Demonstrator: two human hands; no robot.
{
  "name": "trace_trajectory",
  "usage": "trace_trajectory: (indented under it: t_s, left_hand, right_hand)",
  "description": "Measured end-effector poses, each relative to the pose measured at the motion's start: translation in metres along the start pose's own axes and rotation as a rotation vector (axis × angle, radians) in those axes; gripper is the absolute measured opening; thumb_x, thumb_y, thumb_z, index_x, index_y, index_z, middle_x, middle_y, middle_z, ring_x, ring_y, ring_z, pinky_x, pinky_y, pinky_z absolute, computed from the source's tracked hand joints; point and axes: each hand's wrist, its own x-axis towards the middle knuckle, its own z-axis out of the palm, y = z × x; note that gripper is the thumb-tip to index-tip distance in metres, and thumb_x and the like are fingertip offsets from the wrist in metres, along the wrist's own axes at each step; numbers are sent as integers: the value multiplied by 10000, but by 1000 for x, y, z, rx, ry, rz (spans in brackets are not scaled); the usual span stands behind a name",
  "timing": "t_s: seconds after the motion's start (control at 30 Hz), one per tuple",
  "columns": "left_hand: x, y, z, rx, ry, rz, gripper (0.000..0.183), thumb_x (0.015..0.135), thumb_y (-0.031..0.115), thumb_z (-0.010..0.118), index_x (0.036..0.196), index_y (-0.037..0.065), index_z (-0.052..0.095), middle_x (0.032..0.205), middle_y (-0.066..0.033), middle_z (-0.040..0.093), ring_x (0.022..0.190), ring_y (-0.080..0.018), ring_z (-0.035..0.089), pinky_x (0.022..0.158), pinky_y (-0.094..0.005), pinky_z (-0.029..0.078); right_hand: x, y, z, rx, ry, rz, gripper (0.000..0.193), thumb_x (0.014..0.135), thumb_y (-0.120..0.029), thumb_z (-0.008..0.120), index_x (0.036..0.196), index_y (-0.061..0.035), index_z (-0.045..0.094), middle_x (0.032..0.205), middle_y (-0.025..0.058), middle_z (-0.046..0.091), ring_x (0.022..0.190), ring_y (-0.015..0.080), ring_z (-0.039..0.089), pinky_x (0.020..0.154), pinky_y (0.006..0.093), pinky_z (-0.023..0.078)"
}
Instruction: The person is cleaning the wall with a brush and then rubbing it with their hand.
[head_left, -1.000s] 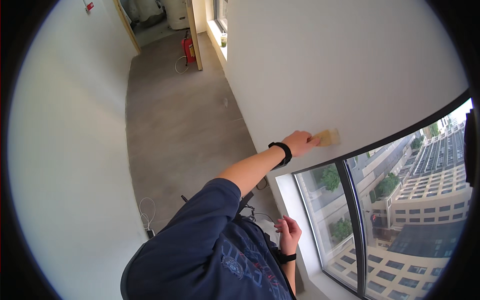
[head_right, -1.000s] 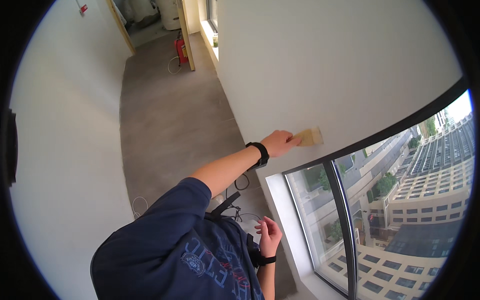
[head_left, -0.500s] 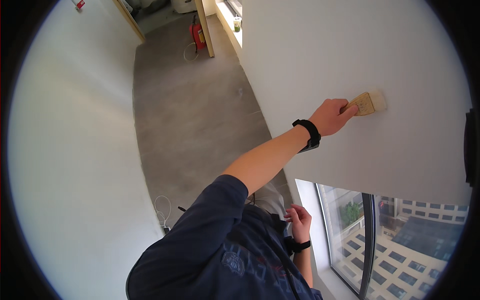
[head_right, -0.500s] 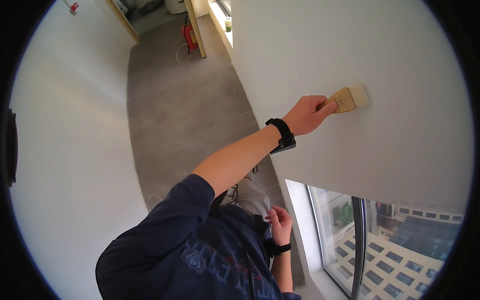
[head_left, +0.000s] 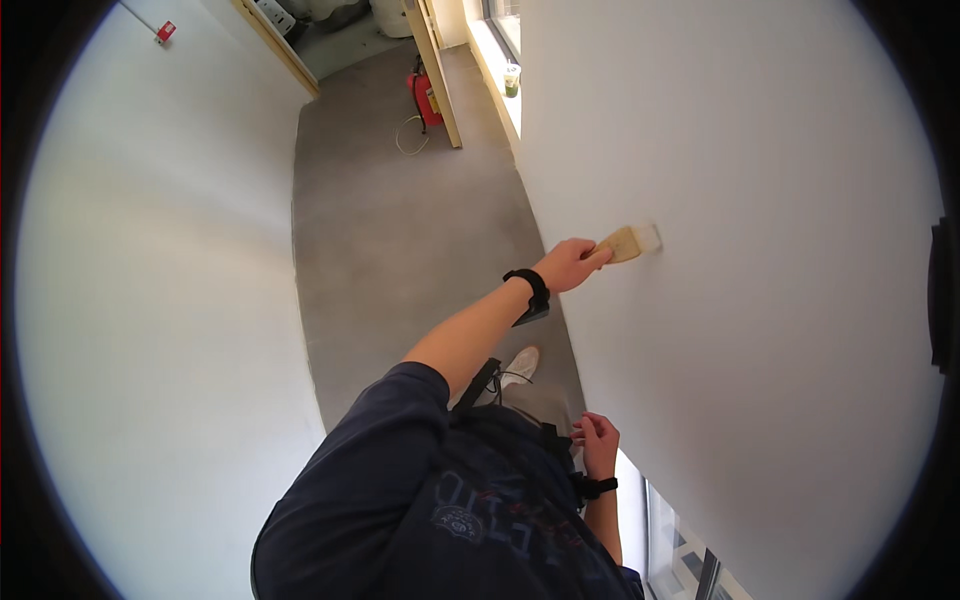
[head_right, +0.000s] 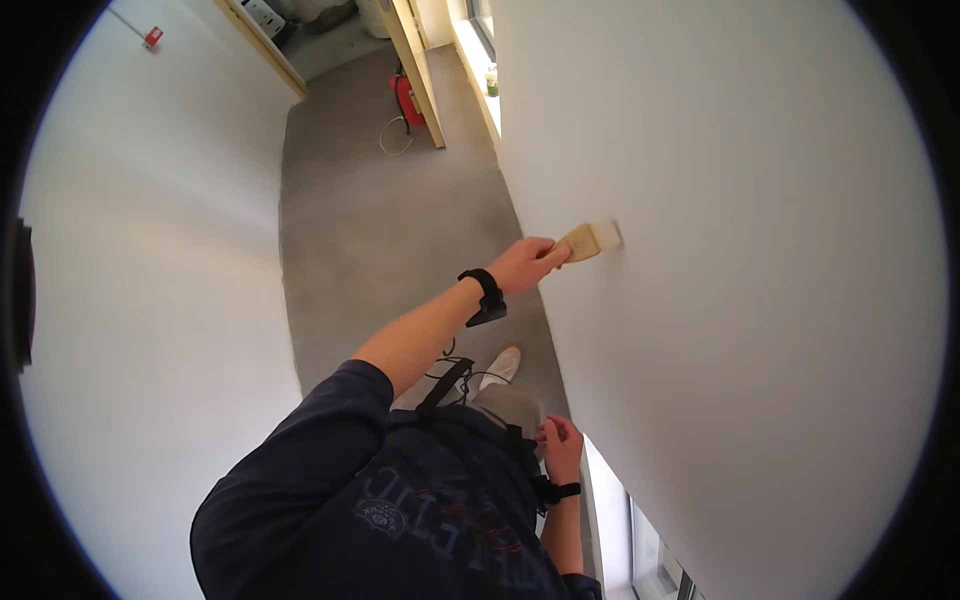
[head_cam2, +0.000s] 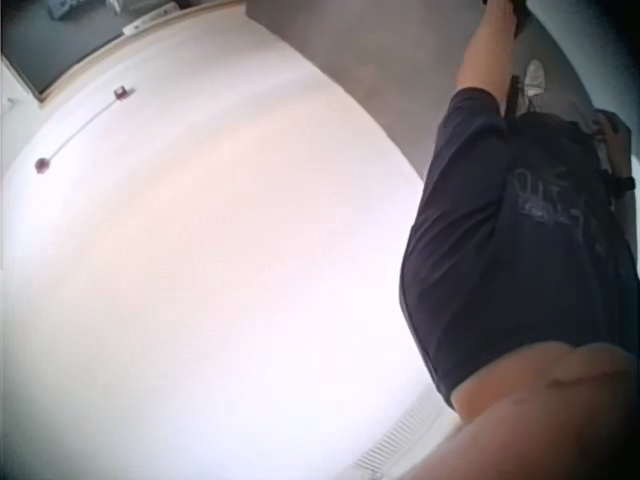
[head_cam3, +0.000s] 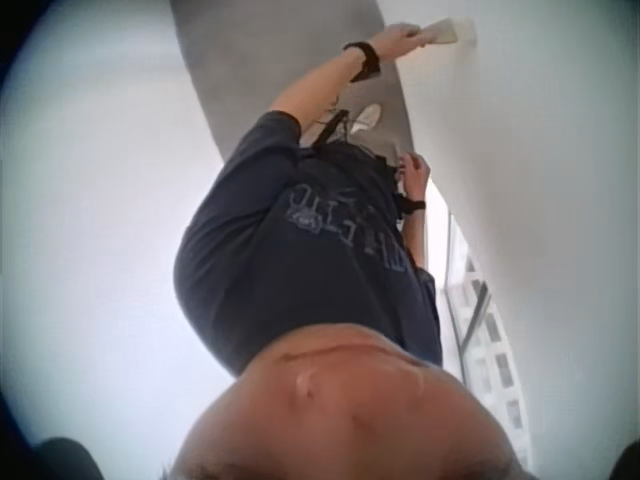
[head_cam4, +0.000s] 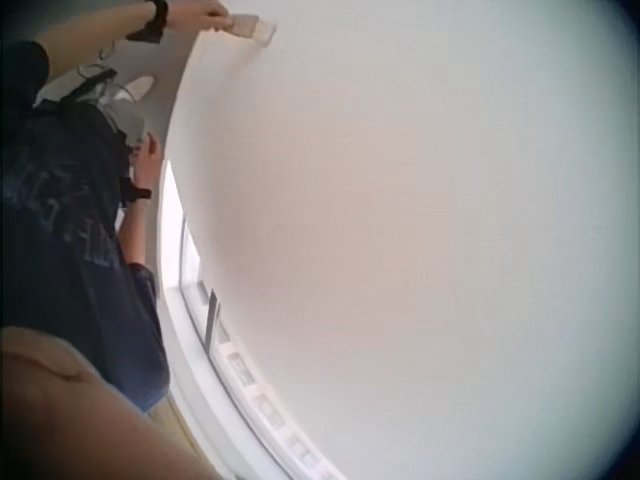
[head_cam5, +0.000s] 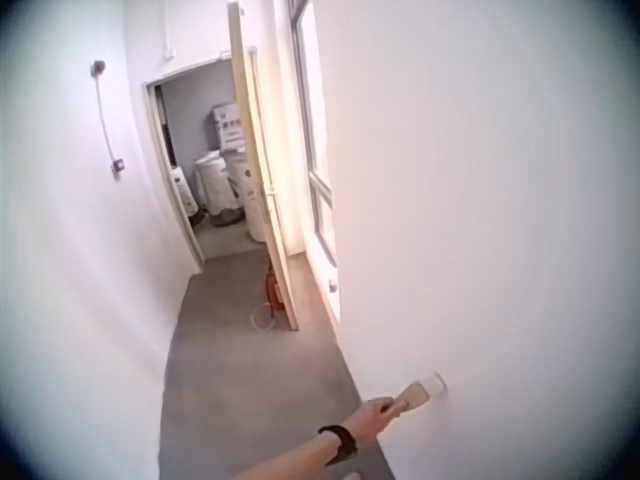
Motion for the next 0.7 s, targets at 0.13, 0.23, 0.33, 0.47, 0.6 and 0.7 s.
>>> trace_trajectory:
  t_s: [0.13,0.23,0.33,0.47,0.6,0.7]
  left_hand:
    - [50,91,-58,-323,-18,178,456,1061,410,507,830,27,594,668,51,395,644,-71,366,592,-276,338]
    - [84,46,-61,-163,-10,269,457,1062,401,509,817,25,591,672,42,424,636,-75,368,585,-282,342]
    - [106,-44,-62,6,-23,46,504,1046,435,527,818,-3,627,638,-15,516,634,-113,456,599,-315,407]
    - [136,-149,-111,196,-122,-182,616,1018,538,528,849,-37,667,706,-89,643,686,-200,591,671,-379,489]
    - [183,-94,-185,-347,-65,-204,600,1052,552,467,780,37,613,624,10,527,540,-92,477,513,-261,351]
    - [227,-31,-237,-528,19,4,599,1058,589,410,797,69,552,564,4,437,465,-118,401,460,-275,309]
  right_hand:
    - [35,-55,43,11,-26,-21,240,990,-174,624,1141,7,670,919,91,727,751,146,685,651,268,530]
    - [63,-60,61,6,7,-41,234,988,-175,625,1134,1,675,915,85,727,751,140,680,648,269,525]
    - [88,-60,83,56,95,-12,233,988,-179,628,1133,-5,680,915,83,727,750,137,677,643,271,520]
    - [112,-63,132,139,288,88,233,993,-193,623,1111,-1,682,901,85,725,719,133,671,612,270,511]
    - [115,-73,208,239,376,197,235,984,-189,633,1104,7,680,890,82,728,704,136,673,589,266,504]
    - [121,-88,254,42,260,125,259,974,-199,649,1113,19,676,882,99,726,733,155,691,634,283,537]
